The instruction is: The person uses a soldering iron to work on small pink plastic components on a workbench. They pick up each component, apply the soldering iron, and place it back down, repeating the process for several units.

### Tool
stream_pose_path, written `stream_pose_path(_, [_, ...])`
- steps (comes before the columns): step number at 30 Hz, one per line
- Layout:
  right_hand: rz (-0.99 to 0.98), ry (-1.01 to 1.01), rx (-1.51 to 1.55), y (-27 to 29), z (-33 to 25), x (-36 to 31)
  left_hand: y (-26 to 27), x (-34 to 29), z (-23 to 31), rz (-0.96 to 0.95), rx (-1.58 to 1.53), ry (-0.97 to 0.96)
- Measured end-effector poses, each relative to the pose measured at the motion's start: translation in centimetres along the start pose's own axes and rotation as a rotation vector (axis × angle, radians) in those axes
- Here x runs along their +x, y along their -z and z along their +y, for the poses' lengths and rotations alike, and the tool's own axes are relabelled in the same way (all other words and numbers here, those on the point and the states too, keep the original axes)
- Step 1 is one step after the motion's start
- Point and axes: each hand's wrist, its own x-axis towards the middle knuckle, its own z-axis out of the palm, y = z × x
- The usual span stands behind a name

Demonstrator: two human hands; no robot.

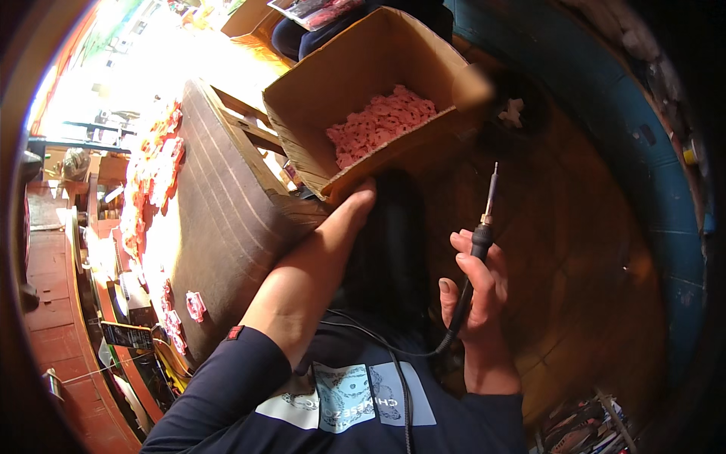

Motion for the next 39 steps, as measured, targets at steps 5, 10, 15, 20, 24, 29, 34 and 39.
stream_pose_path(5, [-0.002,0.026,-0.007,-0.1,-0.8,0.9,-4.5,0.9,-4.0,-0.009,0.004,-0.075])
stream_pose_path(10, [-0.044,0.064,0.084,-0.3,-1.3,1.2,-6.6,4.4,-17.4,0.233,0.115,-0.284])
stream_pose_path(15, [-0.030,0.048,-0.061,0.5,-0.9,0.9,1.4,-14.6,4.8,0.193,-0.030,-0.843])
stream_pose_path(20, [-0.071,0.105,0.002,0.1,-2.4,2.1,6.9,-16.6,13.9,0.482,-0.273,-1.054])
stream_pose_path(24, [-0.097,0.144,-0.007,0.4,-3.2,2.1,5.7,-12.9,12.7,0.652,0.358,-0.478])
stream_pose_path(29, [-0.074,0.144,0.055,0.1,-3.0,2.1,8.2,-12.6,7.8,0.394,0.547,-0.469])
stream_pose_path(34, [-0.074,0.181,0.071,-0.3,-3.5,2.3,5.9,-14.6,6.4,0.170,0.133,-0.242])
stream_pose_path(39, [-0.103,0.190,0.079,-1.0,-4.9,2.8,5.4,-15.0,3.2,0.063,0.125,-0.454])
